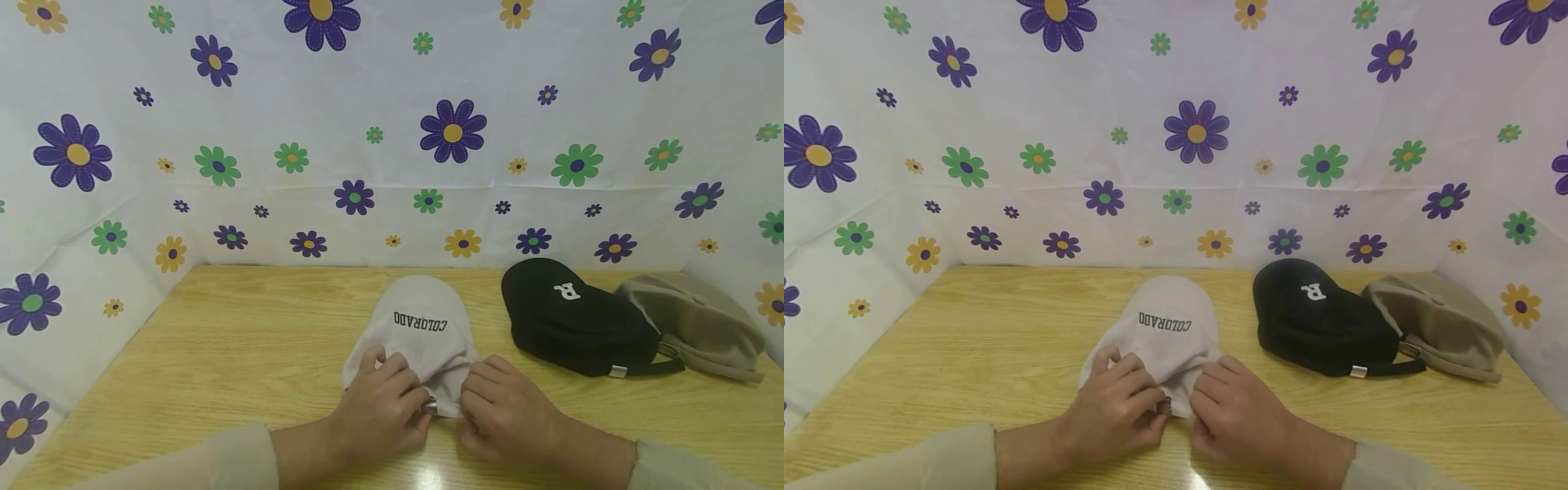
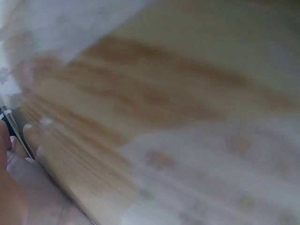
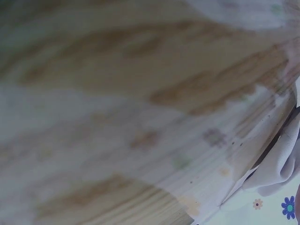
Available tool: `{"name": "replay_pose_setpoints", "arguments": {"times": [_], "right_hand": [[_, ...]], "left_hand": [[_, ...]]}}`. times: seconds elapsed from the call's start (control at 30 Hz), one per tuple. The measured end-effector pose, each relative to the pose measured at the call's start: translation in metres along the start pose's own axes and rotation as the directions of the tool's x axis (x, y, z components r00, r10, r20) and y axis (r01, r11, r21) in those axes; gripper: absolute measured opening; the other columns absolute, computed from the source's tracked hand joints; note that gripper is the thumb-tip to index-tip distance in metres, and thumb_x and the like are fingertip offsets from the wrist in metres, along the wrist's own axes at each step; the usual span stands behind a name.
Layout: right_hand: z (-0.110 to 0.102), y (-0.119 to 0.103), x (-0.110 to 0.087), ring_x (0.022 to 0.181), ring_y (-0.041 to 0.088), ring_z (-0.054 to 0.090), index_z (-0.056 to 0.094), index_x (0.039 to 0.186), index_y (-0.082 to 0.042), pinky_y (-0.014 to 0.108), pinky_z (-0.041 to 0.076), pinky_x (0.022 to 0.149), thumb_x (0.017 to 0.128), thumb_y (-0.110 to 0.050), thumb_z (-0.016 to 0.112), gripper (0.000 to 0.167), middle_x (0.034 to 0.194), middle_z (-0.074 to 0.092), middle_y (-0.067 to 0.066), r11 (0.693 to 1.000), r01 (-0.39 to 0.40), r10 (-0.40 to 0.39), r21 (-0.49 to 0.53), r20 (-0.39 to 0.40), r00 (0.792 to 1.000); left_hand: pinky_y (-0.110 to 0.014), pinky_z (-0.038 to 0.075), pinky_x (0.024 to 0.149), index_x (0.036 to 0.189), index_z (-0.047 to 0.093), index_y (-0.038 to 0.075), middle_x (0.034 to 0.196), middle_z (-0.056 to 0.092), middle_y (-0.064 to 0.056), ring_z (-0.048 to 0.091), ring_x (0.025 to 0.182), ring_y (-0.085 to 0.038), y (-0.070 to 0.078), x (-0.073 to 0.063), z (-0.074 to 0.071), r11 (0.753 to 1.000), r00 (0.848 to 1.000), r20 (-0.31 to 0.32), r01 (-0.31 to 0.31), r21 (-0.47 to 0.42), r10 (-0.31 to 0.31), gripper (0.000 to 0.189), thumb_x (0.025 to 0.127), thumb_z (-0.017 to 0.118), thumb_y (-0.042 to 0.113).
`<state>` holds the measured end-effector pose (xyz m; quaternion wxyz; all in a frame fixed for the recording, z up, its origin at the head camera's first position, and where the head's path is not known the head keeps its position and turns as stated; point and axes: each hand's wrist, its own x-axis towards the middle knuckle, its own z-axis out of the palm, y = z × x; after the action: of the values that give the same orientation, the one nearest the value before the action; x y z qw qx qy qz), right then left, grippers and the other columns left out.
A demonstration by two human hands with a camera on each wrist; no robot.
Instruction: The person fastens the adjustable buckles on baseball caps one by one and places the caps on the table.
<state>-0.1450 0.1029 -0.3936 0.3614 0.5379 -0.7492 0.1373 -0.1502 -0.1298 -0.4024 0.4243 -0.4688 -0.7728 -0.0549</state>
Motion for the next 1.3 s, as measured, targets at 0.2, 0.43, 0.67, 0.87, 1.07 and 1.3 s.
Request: {"name": "replay_pose_setpoints", "arguments": {"times": [0.2,0.43,0.67,0.87,1.07,1.3], "right_hand": [[-0.0012,-0.0009,0.0004,0.065,0.010,0.040,0.043,0.065,-0.018,0.025,0.033,0.065,0.063,-0.014,0.058,0.015,0.067,0.040,-0.007,1.000,-0.019,0.019,-0.022,0.001,1.000],[-0.0061,-0.0030,-0.0003,0.071,0.010,0.039,0.044,0.071,-0.019,0.026,0.033,0.067,0.064,-0.018,0.064,0.021,0.073,0.043,-0.008,0.991,-0.118,0.128,-0.070,0.155,0.980],[-0.0063,-0.0047,-0.0035,0.075,0.009,0.041,0.053,0.082,-0.021,0.026,0.034,0.069,0.073,-0.029,0.068,0.019,0.078,0.045,-0.011,0.984,-0.166,0.177,-0.067,0.219,0.959],[-0.0043,-0.0063,-0.0035,0.077,0.008,0.043,0.056,0.091,-0.021,0.024,0.033,0.069,0.089,-0.039,0.059,0.018,0.083,0.049,-0.011,0.974,-0.211,0.224,-0.081,0.237,0.945],[-0.0031,-0.0066,-0.0027,0.086,0.010,0.049,0.062,0.094,-0.021,0.025,0.037,0.071,0.096,-0.039,0.053,0.020,0.090,0.054,-0.010,0.976,-0.203,0.218,-0.083,0.244,0.945],[-0.0001,-0.0086,-0.0014,0.094,0.010,0.051,0.065,0.100,-0.021,0.027,0.040,0.079,0.096,-0.033,0.057,0.016,0.096,0.056,-0.010,0.985,-0.164,0.170,-0.045,0.258,0.951]], "left_hand": [[-0.045,0.035,0.087,0.072,0.067,0.019,0.072,0.059,0.009,0.052,0.076,-0.015,-0.0003,0.0001,0.0007,1.000,1.000,-0.013,0.018,-0.022,-0.018,0.018,0.064,0.075,0.033],[-0.045,0.033,0.088,0.074,0.067,0.018,0.073,0.059,0.009,0.052,0.076,-0.014,0.0003,0.0004,0.0003,0.999,0.999,-0.026,0.021,-0.048,-0.022,0.017,0.065,0.075,0.029],[-0.043,0.034,0.089,0.073,0.068,0.019,0.073,0.061,0.010,0.053,0.076,-0.014,0.0016,0.0012,0.0012,0.998,0.999,-0.041,0.020,-0.053,-0.022,0.013,0.068,0.074,0.029],[-0.043,0.036,0.087,0.076,0.070,0.019,0.075,0.062,0.011,0.054,0.077,-0.013,0.0033,0.0026,0.0000,0.998,1.000,-0.021,-0.006,-0.062,0.004,0.014,0.069,0.075,0.030],[-0.042,0.037,0.086,0.078,0.071,0.019,0.077,0.063,0.010,0.055,0.077,-0.012,0.0044,0.0039,-0.0006,0.997,0.999,-0.026,-0.035,-0.064,0.033,0.017,0.068,0.075,0.032],[-0.041,0.039,0.086,0.078,0.071,0.018,0.076,0.063,0.010,0.056,0.078,-0.013,0.0069,0.0045,0.0007,0.996,0.997,-0.048,-0.060,-0.058,0.058,0.016,0.069,0.072,0.032]]}}
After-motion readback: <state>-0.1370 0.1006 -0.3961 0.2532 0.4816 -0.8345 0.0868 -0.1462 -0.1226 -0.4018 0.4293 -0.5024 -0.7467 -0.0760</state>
